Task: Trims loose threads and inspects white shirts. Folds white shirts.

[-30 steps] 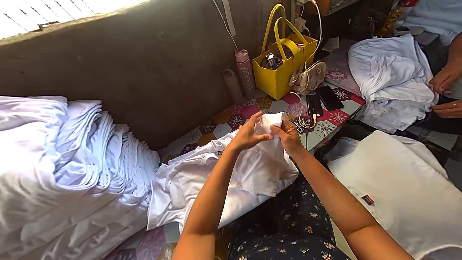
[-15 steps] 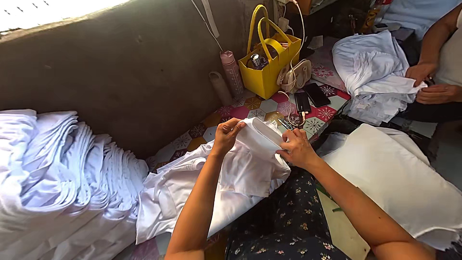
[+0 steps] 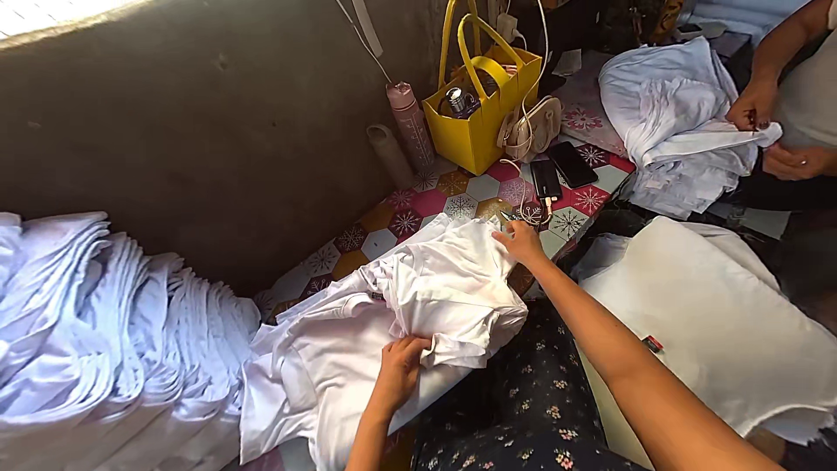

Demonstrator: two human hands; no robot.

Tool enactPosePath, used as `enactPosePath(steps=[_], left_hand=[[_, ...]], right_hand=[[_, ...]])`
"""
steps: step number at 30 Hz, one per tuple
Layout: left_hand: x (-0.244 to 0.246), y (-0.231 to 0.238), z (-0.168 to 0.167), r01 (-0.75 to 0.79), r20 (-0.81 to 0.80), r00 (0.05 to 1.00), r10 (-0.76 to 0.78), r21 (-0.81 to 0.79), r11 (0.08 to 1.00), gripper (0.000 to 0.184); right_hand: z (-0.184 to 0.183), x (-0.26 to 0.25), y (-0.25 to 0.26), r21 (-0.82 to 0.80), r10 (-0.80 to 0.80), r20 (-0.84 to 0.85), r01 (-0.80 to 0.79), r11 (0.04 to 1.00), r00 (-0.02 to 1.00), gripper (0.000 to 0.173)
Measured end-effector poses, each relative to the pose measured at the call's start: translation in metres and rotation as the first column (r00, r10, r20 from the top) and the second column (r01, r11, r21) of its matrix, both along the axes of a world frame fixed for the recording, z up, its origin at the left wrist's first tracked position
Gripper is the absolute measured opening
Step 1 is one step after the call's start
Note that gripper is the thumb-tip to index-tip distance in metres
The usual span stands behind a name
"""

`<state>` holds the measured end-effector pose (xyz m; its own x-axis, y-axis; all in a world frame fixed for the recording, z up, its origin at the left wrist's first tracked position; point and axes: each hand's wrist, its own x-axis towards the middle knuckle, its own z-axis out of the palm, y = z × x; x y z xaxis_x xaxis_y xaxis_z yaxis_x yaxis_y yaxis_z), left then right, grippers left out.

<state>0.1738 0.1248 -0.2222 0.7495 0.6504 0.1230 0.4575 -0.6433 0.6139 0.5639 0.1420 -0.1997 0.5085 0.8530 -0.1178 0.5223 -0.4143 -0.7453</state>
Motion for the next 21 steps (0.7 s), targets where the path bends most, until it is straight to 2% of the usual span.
enactPosePath(steps=[2, 4, 5, 7, 9, 10, 12, 14, 15, 17, 18, 20, 21], left_hand=[[0.001, -0.014, 0.001, -0.051, -0.015, 0.999, 0.053, 0.079, 0.996, 0.042], [0.000, -0.029, 0.001, -0.063, -0.037, 0.997, 0.071, 0.176, 0.982, 0.048], [-0.001, -0.037, 0.002, -0.058, -0.042, 0.997, 0.067, 0.191, 0.980, 0.047], [-0.005, -0.048, 0.008, -0.044, -0.047, 0.998, 0.052, 0.161, 0.986, 0.043], [-0.006, -0.050, 0.018, -0.080, 0.003, 0.997, 0.080, 0.100, 0.992, 0.039], [-0.004, -0.048, 0.027, -0.126, 0.070, 0.990, 0.122, 0.054, 0.991, 0.034], [0.009, -0.037, 0.051, -0.237, 0.216, 0.949, 0.231, 0.001, 0.971, 0.027], [0.033, -0.020, 0.079, -0.294, 0.304, 0.901, 0.309, -0.094, 0.951, 0.041], [0.045, -0.010, 0.090, -0.304, 0.308, 0.887, 0.343, -0.167, 0.938, 0.049], [0.066, 0.010, 0.095, -0.306, 0.269, 0.879, 0.393, -0.313, 0.899, 0.053], [0.073, 0.018, 0.091, -0.311, 0.268, 0.872, 0.411, -0.345, 0.886, 0.047], [0.084, 0.022, 0.090, -0.336, 0.340, 0.838, 0.428, -0.298, 0.894, 0.027], [0.088, 0.020, 0.095, -0.335, 0.404, 0.817, 0.411, -0.246, 0.909, 0.019]], right_hand=[[-0.009, -0.002, 0.015, -0.017, -0.014, -0.001, 0.014, 1.000, 1.000, 0.042], [-0.009, -0.007, 0.019, 0.035, -0.032, 0.007, 0.032, 0.999, 0.999, 0.029], [-0.009, -0.007, 0.020, 0.113, -0.052, -0.026, 0.055, 0.992, 0.998, 0.025], [-0.010, -0.013, 0.019, 0.298, -0.051, -0.214, 0.115, 0.948, 0.975, 0.018], [0.009, -0.030, 0.008, 0.439, 0.078, -0.373, 0.102, 0.893, 0.925, 0.011], [0.022, -0.044, -0.004, 0.495, 0.178, -0.368, 0.030, 0.868, 0.913, 0.009], [0.039, -0.078, -0.028, 0.558, 0.372, -0.221, -0.196, 0.806, 0.901, 0.010], [0.038, -0.110, -0.048, 0.582, 0.521, 0.063, -0.456, 0.674, 0.851, 0.016], [0.034, -0.122, -0.054, 0.593, 0.540, 0.213, -0.547, 0.591, 0.814, 0.016], [0.028, -0.139, -0.061, 0.603, 0.499, 0.422, -0.646, 0.469, 0.757, 0.014], [0.027, -0.141, -0.063, 0.589, 0.469, 0.493, -0.678, 0.440, 0.733, 0.014], [0.029, -0.136, -0.068, 0.520, 0.407, 0.606, -0.728, 0.447, 0.683, 0.016], [0.031, -0.127, -0.073, 0.472, 0.377, 0.647, -0.737, 0.484, 0.663, 0.016]])
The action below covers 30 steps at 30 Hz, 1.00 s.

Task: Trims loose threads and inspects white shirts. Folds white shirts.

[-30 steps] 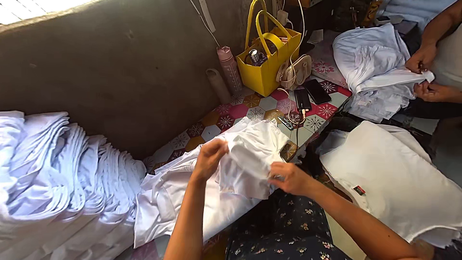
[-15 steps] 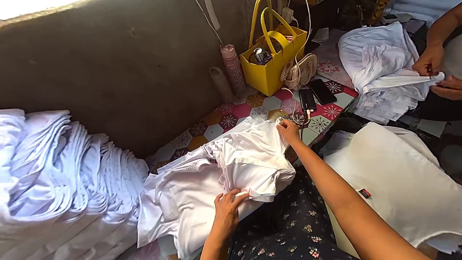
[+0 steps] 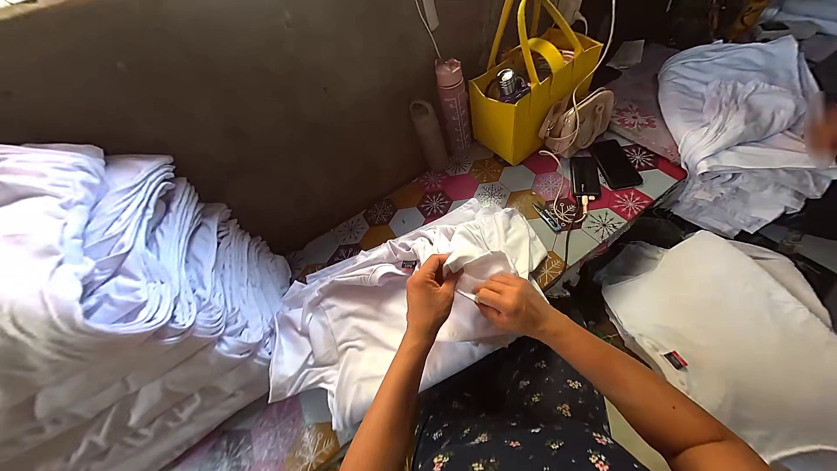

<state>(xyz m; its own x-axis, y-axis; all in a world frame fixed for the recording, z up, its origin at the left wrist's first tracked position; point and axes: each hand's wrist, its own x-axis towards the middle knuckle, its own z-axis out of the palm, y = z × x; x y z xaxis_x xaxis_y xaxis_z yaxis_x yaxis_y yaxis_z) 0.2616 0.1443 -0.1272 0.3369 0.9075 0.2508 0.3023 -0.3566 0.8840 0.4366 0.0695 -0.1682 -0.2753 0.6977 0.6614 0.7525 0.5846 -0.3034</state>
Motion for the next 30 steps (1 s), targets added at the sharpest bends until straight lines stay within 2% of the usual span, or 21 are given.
enactPosePath(steps=[2, 4, 7, 11, 14, 16, 18, 20, 21, 22, 23, 25, 26, 28, 30], left_hand=[[0.008, -0.002, 0.021, 0.017, 0.025, 0.999, -0.021, 0.139, 0.990, 0.012], [0.020, 0.004, 0.049, 0.103, -0.050, 0.994, -0.093, 0.256, 0.961, 0.013], [0.060, 0.026, 0.084, 0.195, -0.160, 0.976, -0.146, 0.355, 0.914, 0.013], [0.101, 0.055, 0.102, 0.274, -0.261, 0.939, -0.224, 0.175, 0.946, 0.014], [0.109, 0.066, 0.104, 0.311, -0.269, 0.921, -0.283, 0.068, 0.948, 0.020], [0.099, 0.065, 0.104, 0.312, -0.261, 0.926, -0.272, 0.126, 0.942, 0.023], [0.069, 0.054, 0.103, 0.322, -0.275, 0.927, -0.254, 0.242, 0.915, 0.024], [0.014, 0.033, 0.088, 0.334, -0.340, 0.912, -0.228, 0.296, 0.895, 0.025], [-0.016, 0.022, 0.071, 0.323, -0.392, 0.898, -0.202, 0.272, 0.907, 0.026], [-0.045, 0.011, 0.051, 0.308, -0.456, 0.870, -0.189, 0.203, 0.929, 0.027], [-0.068, 0.000, 0.030, 0.282, -0.525, 0.830, -0.187, 0.108, 0.953, 0.027], [-0.100, -0.022, -0.014, 0.160, -0.600, 0.782, -0.170, -0.071, 0.985, 0.027], [-0.108, -0.034, -0.035, 0.092, -0.600, 0.785, -0.154, -0.134, 0.987, 0.027], [-0.112, -0.055, -0.066, 0.010, -0.584, 0.804, -0.111, -0.174, 0.985, 0.028], [-0.106, -0.068, -0.079, -0.018, -0.588, 0.807, -0.052, -0.114, 0.993, 0.027]], right_hand=[[0.009, 0.026, -0.011, -0.086, -0.151, 0.080, 0.158, 0.984, 0.985, 0.015], [0.019, 0.058, -0.023, -0.132, -0.328, 0.098, 0.339, 0.931, 0.939, 0.016], [0.025, 0.091, -0.033, -0.017, -0.490, 0.039, 0.491, 0.871, 0.871, 0.028], [0.013, 0.087, -0.046, -0.001, -0.562, -0.071, 0.564, 0.826, 0.824, 0.030], [0.009, 0.078, -0.050, -0.128, -0.609, -0.298, 0.601, 0.789, 0.735, 0.028], [0.010, 0.066, -0.052, -0.260, -0.572, -0.486, 0.515, 0.817, 0.661, 0.022], [0.010, 0.040, -0.056, -0.241, -0.446, -0.591, 0.380, 0.893, 0.672, 0.013], [0.004, 0.010, -0.064, -0.132, -0.243, -0.529, 0.204, 0.970, 0.813, 0.009], [-0.002, -0.001, -0.066, -0.100, -0.148, -0.469, 0.115, 0.988, 0.870, 0.011], [-0.008, -0.005, -0.063, -0.086, -0.087, -0.426, 0.055, 0.995, 0.901, 0.013], [-0.011, -0.003, -0.056, -0.105, -0.097, -0.409, 0.059, 0.993, 0.907, 0.014], [-0.002, 0.020, -0.030, -0.289, -0.304, -0.418, 0.192, 0.938, 0.856, 0.017], [0.001, 0.038, -0.008, -0.430, -0.445, -0.398, 0.266, 0.863, 0.802, 0.022], [-0.011, 0.078, 0.045, -0.639, -0.622, -0.327, 0.319, 0.700, 0.711, 0.035], [-0.031, 0.102, 0.092, -0.725, -0.678, -0.300, 0.302, 0.619, 0.672, 0.050]])
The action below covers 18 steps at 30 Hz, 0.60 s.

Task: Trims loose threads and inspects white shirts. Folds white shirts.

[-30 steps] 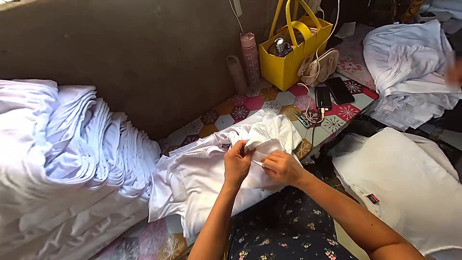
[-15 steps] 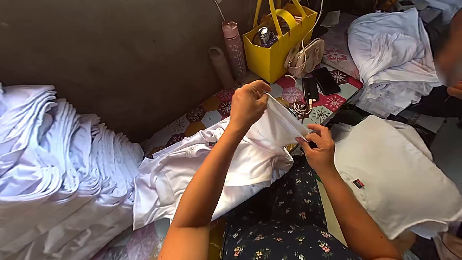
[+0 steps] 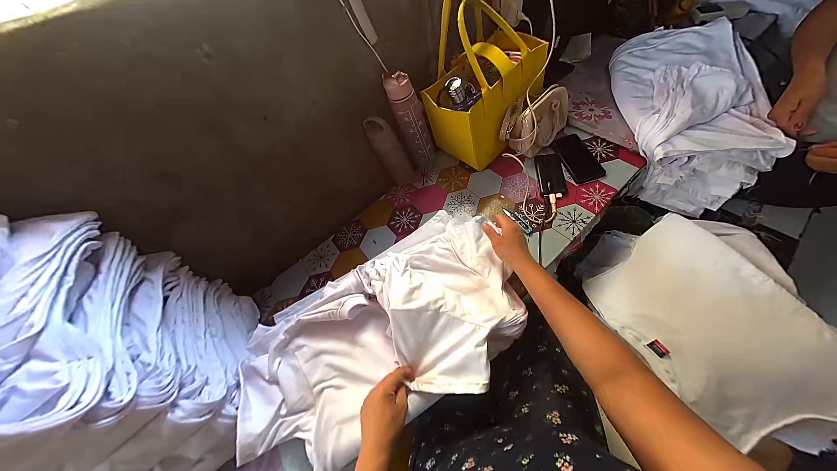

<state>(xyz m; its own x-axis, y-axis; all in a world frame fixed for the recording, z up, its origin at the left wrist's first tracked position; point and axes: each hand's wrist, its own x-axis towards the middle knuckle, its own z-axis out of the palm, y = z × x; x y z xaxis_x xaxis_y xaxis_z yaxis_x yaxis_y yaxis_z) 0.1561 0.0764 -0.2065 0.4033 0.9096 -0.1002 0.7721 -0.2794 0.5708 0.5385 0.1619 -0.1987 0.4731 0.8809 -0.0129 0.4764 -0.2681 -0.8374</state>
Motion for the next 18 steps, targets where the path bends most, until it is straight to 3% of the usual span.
enactPosePath(steps=[3, 6, 8, 12, 15, 18], left_hand=[[0.002, -0.002, -0.004, 0.006, -0.013, 1.000, -0.005, 0.048, 0.999, 0.028], [-0.003, -0.001, -0.009, 0.013, 0.016, 1.000, -0.014, 0.064, 0.998, 0.028], [-0.002, -0.002, -0.011, 0.011, 0.013, 1.000, -0.012, 0.088, 0.996, 0.029], [0.002, -0.002, -0.011, 0.029, -0.037, 0.999, -0.025, 0.114, 0.993, 0.031], [0.002, -0.003, -0.005, 0.066, -0.055, 0.997, -0.062, 0.075, 0.995, 0.031], [0.001, -0.009, -0.001, 0.079, -0.068, 0.995, -0.075, 0.053, 0.995, 0.031]], right_hand=[[-0.025, 0.005, 0.038, -0.116, 0.040, -0.126, -0.055, 0.992, 0.991, 0.061], [-0.024, 0.005, 0.043, -0.052, -0.047, -0.286, 0.034, 0.998, 0.957, 0.034], [-0.021, 0.008, 0.037, -0.013, -0.123, -0.238, 0.123, 0.992, 0.963, 0.028], [-0.025, 0.011, 0.031, -0.136, -0.038, -0.059, 0.030, 0.990, 0.998, 0.050], [-0.025, 0.010, 0.030, -0.137, -0.025, -0.051, 0.018, 0.990, 0.998, 0.031], [-0.022, 0.016, 0.028, 0.012, -0.177, -0.125, 0.180, 0.984, 0.976, 0.024]])
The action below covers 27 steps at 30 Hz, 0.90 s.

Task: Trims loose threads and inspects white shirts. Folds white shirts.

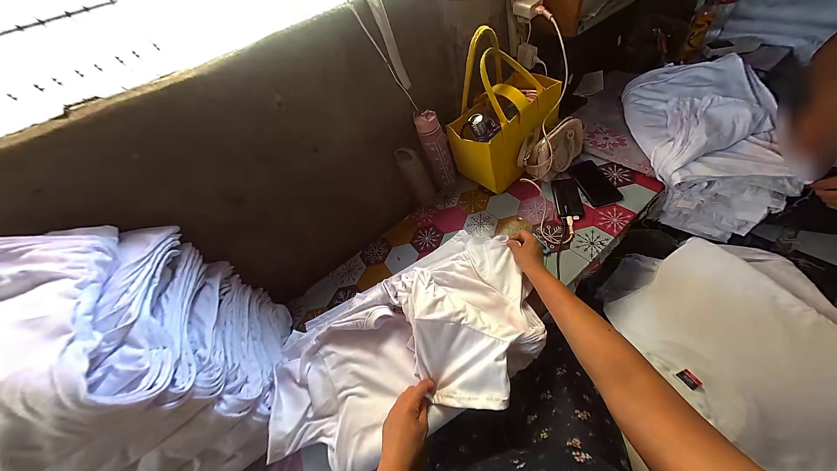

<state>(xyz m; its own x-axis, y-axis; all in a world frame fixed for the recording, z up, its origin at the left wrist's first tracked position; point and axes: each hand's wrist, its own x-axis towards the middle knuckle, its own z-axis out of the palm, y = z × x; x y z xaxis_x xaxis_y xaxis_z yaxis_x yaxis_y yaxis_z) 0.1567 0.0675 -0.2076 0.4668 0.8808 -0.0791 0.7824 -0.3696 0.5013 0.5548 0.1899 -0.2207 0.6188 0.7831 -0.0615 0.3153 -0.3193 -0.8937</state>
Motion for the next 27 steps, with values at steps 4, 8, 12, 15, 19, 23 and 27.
enactPosePath(steps=[4, 8, 12, 15, 19, 23, 27], left_hand=[[0.007, 0.002, 0.050, 0.021, -0.275, 0.957, -0.088, -0.237, 0.971, 0.039], [0.040, 0.030, 0.095, 0.159, 0.025, 0.985, -0.168, 0.210, 0.965, 0.031], [0.120, 0.099, 0.116, 0.249, 0.324, 0.871, -0.369, 0.358, 0.900, 0.047], [0.163, 0.137, 0.117, 0.431, 0.379, 0.796, -0.473, 0.195, 0.881, 0.053], [0.174, 0.140, 0.128, 0.521, 0.441, 0.725, -0.530, 0.152, 0.840, 0.022], [0.162, 0.139, 0.123, 0.571, 0.530, 0.609, -0.590, 0.222, 0.790, 0.028], [0.148, 0.130, 0.146, 0.729, 0.107, 0.634, -0.766, 0.247, 0.638, 0.023]], right_hand=[[0.020, -0.008, -0.007, 0.233, -0.059, -0.393, 0.162, 0.959, 0.918, 0.021], [0.062, -0.034, -0.037, 0.454, 0.126, -0.413, 0.084, 0.887, 0.902, 0.012], [0.097, -0.072, -0.070, 0.657, 0.209, -0.153, -0.058, 0.752, 0.966, 0.013], [0.110, -0.088, -0.082, 0.717, 0.204, -0.013, -0.133, 0.684, 0.979, 0.015], [0.099, -0.075, -0.097, 0.620, 0.250, 0.104, -0.259, 0.740, 0.963, 0.025], [0.073, -0.060, -0.116, 0.298, 0.465, 0.347, -0.566, 0.768, 0.814, 0.028], [0.063, -0.055, -0.126, 0.435, 0.270, 0.514, -0.519, 0.736, 0.814, 0.016]])
